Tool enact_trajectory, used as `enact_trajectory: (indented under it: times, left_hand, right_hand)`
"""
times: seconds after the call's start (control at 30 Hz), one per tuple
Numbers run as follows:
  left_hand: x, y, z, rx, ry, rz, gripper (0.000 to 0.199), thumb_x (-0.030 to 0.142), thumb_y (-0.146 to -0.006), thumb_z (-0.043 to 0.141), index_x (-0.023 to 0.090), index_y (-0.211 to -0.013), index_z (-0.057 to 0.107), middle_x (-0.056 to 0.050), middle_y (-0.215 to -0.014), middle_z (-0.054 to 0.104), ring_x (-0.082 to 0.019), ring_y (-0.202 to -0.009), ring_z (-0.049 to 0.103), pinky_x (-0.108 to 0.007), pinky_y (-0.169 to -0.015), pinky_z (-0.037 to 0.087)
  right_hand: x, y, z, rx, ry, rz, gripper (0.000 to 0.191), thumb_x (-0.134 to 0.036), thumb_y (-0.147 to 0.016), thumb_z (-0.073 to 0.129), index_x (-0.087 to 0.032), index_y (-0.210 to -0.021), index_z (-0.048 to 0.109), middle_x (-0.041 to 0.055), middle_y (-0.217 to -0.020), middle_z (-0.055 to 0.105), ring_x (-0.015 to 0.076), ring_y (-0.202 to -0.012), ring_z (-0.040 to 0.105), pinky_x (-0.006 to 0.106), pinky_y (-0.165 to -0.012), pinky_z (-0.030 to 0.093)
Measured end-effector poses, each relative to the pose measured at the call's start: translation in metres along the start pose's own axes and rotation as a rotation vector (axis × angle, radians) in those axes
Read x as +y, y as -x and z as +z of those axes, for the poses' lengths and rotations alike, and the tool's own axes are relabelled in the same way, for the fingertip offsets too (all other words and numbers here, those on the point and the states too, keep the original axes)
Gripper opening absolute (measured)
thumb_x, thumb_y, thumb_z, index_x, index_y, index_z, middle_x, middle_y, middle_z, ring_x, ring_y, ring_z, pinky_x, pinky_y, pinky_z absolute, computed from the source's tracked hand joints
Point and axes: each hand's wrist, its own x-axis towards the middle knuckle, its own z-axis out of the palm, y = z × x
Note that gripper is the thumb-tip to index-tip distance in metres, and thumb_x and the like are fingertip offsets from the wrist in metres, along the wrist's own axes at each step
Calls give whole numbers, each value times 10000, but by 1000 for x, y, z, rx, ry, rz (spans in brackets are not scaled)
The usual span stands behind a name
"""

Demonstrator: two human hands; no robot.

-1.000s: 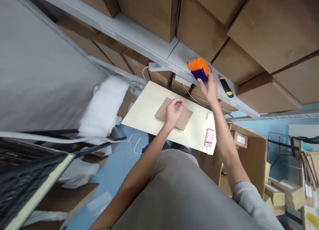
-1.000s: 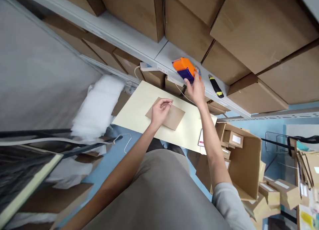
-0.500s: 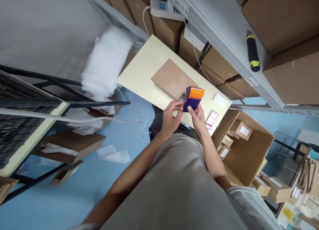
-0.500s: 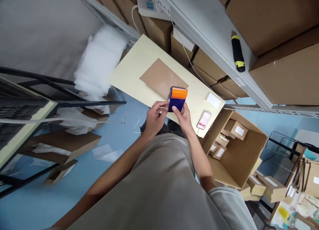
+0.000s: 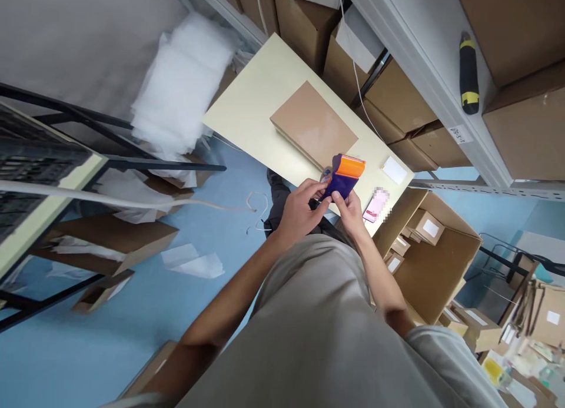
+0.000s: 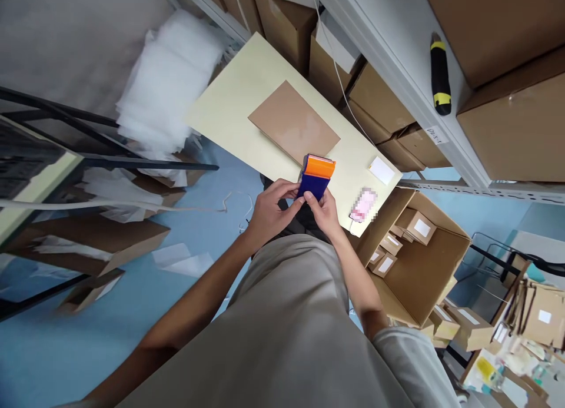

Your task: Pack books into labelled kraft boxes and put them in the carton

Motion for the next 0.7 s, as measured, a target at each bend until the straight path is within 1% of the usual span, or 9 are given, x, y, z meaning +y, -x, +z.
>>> enact_trajectory:
  times: [0.07, 0.13, 0.2, 0.23, 0.37, 0.5, 0.6, 0.7]
  left_hand:
    - [0, -4, -8, 26, 16, -27, 299, 372, -1009, 759, 265, -1283, 812, -57, -1125, 763, -217, -1017, 752, -350, -964, 655]
    - [3, -9, -17, 102, 47, -24, 401, 417, -1024, 762, 272, -1398, 769, -72, -1214, 747, -226, -1107, 752, -360, -1004, 656]
    - [10, -15, -29, 149, 68, 8, 453, 469, -1053, 737, 280, -1465, 730, -82, -1288, 725, -230, -1169, 748, -367, -1023, 657]
    - [14, -17, -35, 149, 61, 33, 452, 494, -1069, 719, 281, -1468, 726, -84, -1303, 720, -232, -1183, 747, -374, -1029, 658]
    - [30, -26, -53, 96, -94, 152, 404, 552, -1098, 681, 270, -1373, 771, -93, -1272, 750, -249, -1166, 741, -421, -1043, 654]
    - [34, -33, -58, 61, -219, 288, 318, 510, -1120, 667, 269, -1278, 801, -90, -1175, 798, -254, -1120, 741, -453, -1069, 625]
    - [34, -36, -60, 20, -240, 328, 311, 514, -1126, 660, 274, -1251, 812, -83, -1148, 813, -251, -1091, 750, -449, -1039, 621]
    - [37, -37, -64, -31, -241, 344, 301, 511, -1122, 669, 279, -1240, 821, -78, -1144, 823, -251, -1079, 757, -448, -1017, 620]
  right_hand:
    - [0, 2, -1, -7, 30, -26, 557, -753, -979, 760, -252, -1222, 737, 64, -1182, 835, 265, -1122, 775, 412, -1053, 649]
    - [-2, 4, -5, -22, 96, -55, 520, -708, -1006, 758, -256, -1262, 730, 73, -1205, 835, 275, -1136, 781, 420, -1057, 644]
    - [-6, 7, -12, -31, 210, -84, 460, -663, -1028, 756, -263, -1253, 726, 72, -1168, 830, 280, -1092, 782, 428, -1038, 640]
    - [-8, 8, -16, -36, 275, -99, 433, -650, -1036, 751, -268, -1238, 725, 71, -1139, 825, 283, -1063, 777, 432, -1023, 637]
    - [-16, 9, -34, -96, 521, -196, 395, -634, -1073, 702, -266, -1217, 713, 97, -1114, 801, 316, -1073, 742, 471, -1007, 620]
    - [-22, 7, -46, -132, 694, -307, 391, -621, -1100, 660, -248, -1208, 706, 136, -1128, 787, 341, -1083, 716, 518, -1000, 617]
    - [-22, 6, -53, -139, 763, -391, 367, -595, -1112, 643, -245, -1201, 704, 161, -1167, 791, 363, -1120, 716, 561, -1032, 610]
    - [-22, 7, -59, -148, 804, -458, 320, -548, -1120, 636, -241, -1186, 696, 168, -1170, 790, 371, -1131, 720, 574, -1028, 615]
